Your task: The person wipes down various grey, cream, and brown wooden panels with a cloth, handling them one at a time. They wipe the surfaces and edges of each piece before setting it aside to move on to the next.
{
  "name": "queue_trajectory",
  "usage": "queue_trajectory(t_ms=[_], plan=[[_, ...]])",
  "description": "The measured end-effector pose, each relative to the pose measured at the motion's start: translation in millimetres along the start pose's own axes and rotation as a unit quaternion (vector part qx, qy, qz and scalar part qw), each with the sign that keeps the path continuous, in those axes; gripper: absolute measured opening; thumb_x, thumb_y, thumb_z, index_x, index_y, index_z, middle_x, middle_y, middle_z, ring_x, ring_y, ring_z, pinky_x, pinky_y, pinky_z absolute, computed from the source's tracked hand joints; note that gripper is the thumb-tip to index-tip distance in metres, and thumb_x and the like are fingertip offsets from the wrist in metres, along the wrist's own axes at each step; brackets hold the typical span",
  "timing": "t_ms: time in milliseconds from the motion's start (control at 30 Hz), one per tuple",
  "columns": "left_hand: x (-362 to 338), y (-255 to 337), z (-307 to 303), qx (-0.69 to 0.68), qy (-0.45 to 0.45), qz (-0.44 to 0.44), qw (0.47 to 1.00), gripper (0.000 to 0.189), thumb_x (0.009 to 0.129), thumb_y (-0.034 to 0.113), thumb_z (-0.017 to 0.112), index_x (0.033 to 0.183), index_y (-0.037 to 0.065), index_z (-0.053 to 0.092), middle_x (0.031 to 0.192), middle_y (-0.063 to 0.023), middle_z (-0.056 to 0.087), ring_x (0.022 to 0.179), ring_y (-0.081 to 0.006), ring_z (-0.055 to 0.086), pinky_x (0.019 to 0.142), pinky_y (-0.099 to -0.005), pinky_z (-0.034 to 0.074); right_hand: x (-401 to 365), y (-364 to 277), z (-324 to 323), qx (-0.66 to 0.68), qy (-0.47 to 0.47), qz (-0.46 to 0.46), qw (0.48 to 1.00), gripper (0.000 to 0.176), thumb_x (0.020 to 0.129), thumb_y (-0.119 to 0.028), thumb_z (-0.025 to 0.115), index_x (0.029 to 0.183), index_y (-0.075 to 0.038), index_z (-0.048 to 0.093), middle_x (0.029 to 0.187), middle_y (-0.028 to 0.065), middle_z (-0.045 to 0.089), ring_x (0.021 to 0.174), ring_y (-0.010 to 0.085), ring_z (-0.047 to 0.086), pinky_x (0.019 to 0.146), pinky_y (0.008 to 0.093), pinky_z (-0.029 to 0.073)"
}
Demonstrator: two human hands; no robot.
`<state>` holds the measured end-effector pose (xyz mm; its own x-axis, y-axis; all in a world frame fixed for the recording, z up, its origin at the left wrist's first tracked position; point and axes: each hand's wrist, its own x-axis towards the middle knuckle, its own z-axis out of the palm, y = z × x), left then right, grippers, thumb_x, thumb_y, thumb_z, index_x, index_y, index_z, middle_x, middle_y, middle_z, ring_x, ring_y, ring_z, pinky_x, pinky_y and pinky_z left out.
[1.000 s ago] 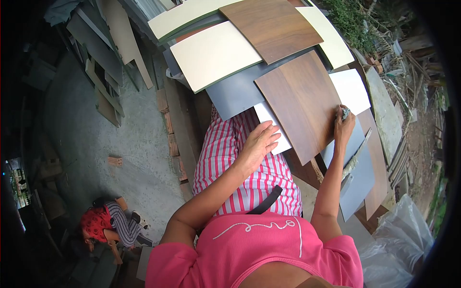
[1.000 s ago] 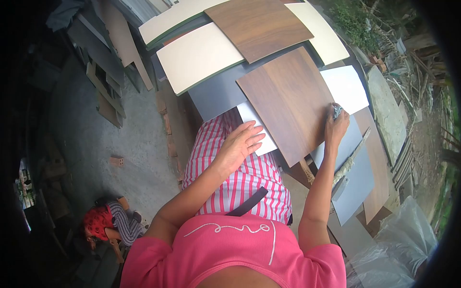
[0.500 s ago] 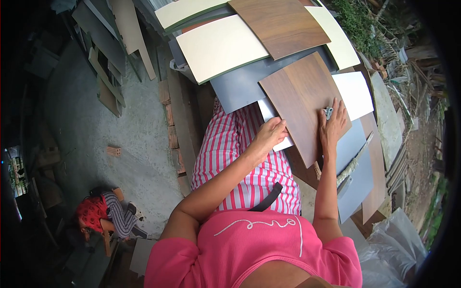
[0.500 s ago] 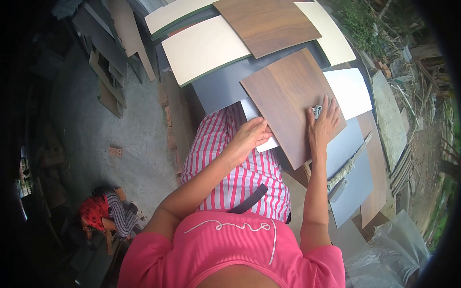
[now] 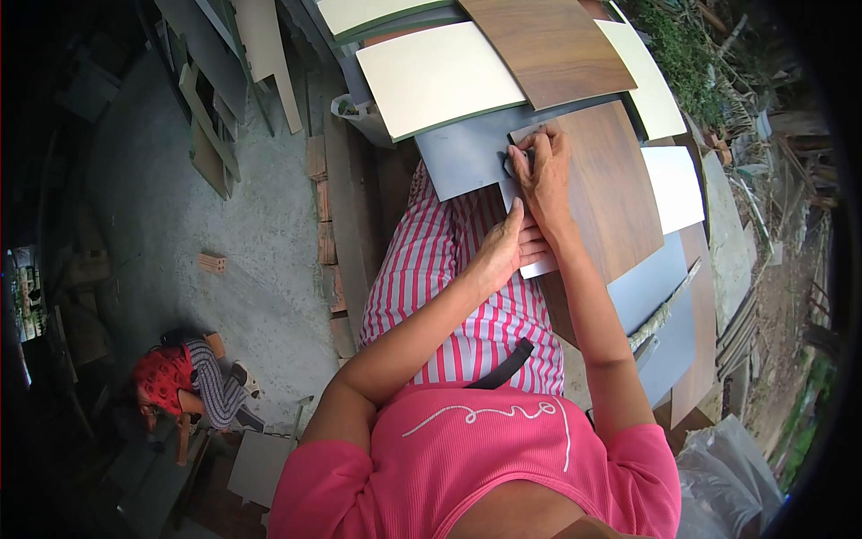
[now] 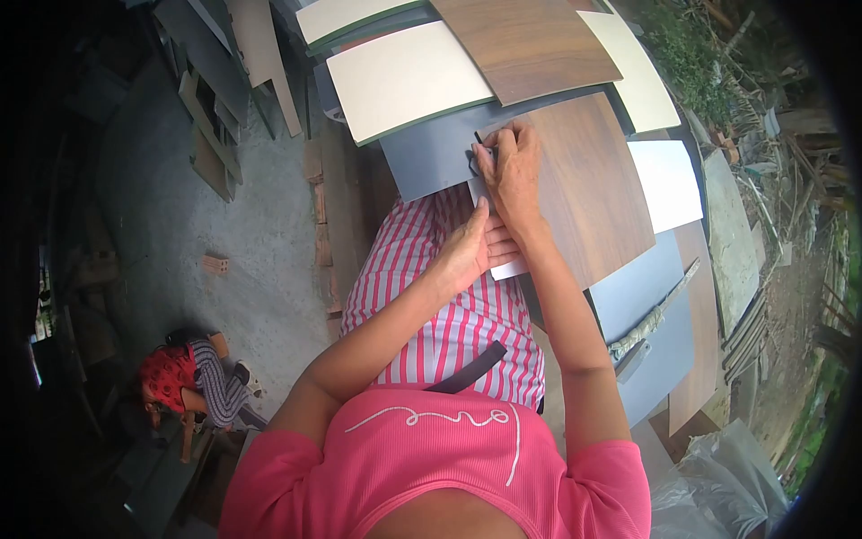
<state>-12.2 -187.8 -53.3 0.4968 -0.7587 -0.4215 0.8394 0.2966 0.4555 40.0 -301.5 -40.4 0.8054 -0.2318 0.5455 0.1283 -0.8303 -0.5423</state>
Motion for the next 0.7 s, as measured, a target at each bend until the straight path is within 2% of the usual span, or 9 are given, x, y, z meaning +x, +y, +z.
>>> queue_trajectory(t_ms=[33,100,167,233,267,367,400,500,700], plan=[[1,1,1,0.019,0.014,-0.001,1.000,0.060,0.094,0.048,0.032,0.126,-0.003,0.038,0.121,-0.0201,0.049,0.114,-0.0284,0.051,0.098,-0.0422,0.040,0,-2,-4,-0.002,-0.001,-0.001,1.000,0.018,0.075,-0.016,0.070,0.083,-0.004,0.058,0.096,0.0138,0.049,0.089,0.0314,0.047,0.079,0.0411,0.039],[3,1,2,0.039,0.026,-0.003,0.999,0.051,0.096,0.040,0.036,0.122,-0.004,0.042,0.117,-0.0197,0.053,0.110,-0.0278,0.054,0.096,-0.0407,0.043,-3,-12,-17,-0.174,0.013,0.041,0.984,0.019,0.074,-0.023,0.071,0.082,-0.007,0.062,0.091,0.0104,0.050,0.086,0.0294,0.047,0.075,0.0387,0.038],[8,1,2,0.148,0.028,0.010,0.989,0.036,0.095,0.025,0.040,0.115,-0.004,0.047,0.111,-0.0173,0.056,0.099,-0.0262,0.061,0.088,-0.0366,0.050,-10,-11,-23,-0.172,-0.004,0.067,0.983,0.018,0.075,-0.026,0.070,0.084,-0.010,0.066,0.091,0.0084,0.051,0.087,0.0282,0.048,0.075,0.0382,0.040],[14,7,8,0.201,0.038,0.008,0.979,0.034,0.095,0.023,0.041,0.112,-0.004,0.049,0.108,-0.0176,0.058,0.094,-0.0263,0.062,0.084,-0.0358,0.052,-19,-8,-34,-0.043,-0.059,0.097,0.993,0.019,0.076,-0.023,0.068,0.091,-0.011,0.067,0.093,0.0084,0.052,0.087,0.0271,0.048,0.075,0.0372,0.041],[17,10,10,0.254,0.049,0.004,0.966,0.032,0.094,0.022,0.042,0.109,-0.005,0.051,0.105,-0.0179,0.060,0.090,-0.0264,0.064,0.081,-0.0350,0.054,-23,-6,-42,-0.039,-0.075,0.069,0.994,0.022,0.077,-0.017,0.067,0.099,-0.012,0.067,0.095,0.0090,0.053,0.090,0.0267,0.050,0.077,0.0363,0.043],[22,26,16,0.283,0.049,-0.038,0.957,0.032,0.093,0.023,0.045,0.106,-0.005,0.054,0.096,-0.0190,0.063,0.084,-0.0275,0.066,0.078,-0.0354,0.055,-25,-1,-60,0.012,-0.134,0.050,0.990,0.024,0.077,-0.011,0.065,0.102,-0.010,0.065,0.095,0.0101,0.054,0.093,0.0274,0.051,0.080,0.0369,0.043],[26,26,17,0.277,0.046,-0.040,0.959,0.033,0.092,0.024,0.047,0.104,-0.007,0.055,0.090,-0.0214,0.064,0.082,-0.0288,0.067,0.075,-0.0361,0.056,-23,0,-62,0.026,-0.152,0.080,0.985,0.025,0.077,-0.008,0.064,0.102,-0.009,0.064,0.095,0.0110,0.055,0.094,0.0280,0.051,0.081,0.0377,0.042],[31,25,17,0.275,0.046,-0.051,0.959,0.036,0.092,0.025,0.047,0.104,-0.008,0.055,0.090,-0.0233,0.064,0.081,-0.0300,0.067,0.073,-0.0359,0.056,-12,5,-57,0.057,-0.132,0.119,0.982,0.024,0.077,-0.008,0.064,0.101,-0.009,0.064,0.094,0.0116,0.055,0.093,0.0288,0.052,0.081,0.0379,0.043],[30,23,16,0.285,0.053,-0.045,0.956,0.041,0.091,0.028,0.051,0.106,-0.011,0.052,0.090,-0.0265,0.062,0.081,-0.0314,0.067,0.069,-0.0343,0.057,16,41,-37,-0.045,-0.034,0.074,0.996,0.024,0.079,-0.012,0.063,0.102,-0.009,0.063,0.092,0.0130,0.055,0.089,0.0300,0.053,0.077,0.0380,0.043]])
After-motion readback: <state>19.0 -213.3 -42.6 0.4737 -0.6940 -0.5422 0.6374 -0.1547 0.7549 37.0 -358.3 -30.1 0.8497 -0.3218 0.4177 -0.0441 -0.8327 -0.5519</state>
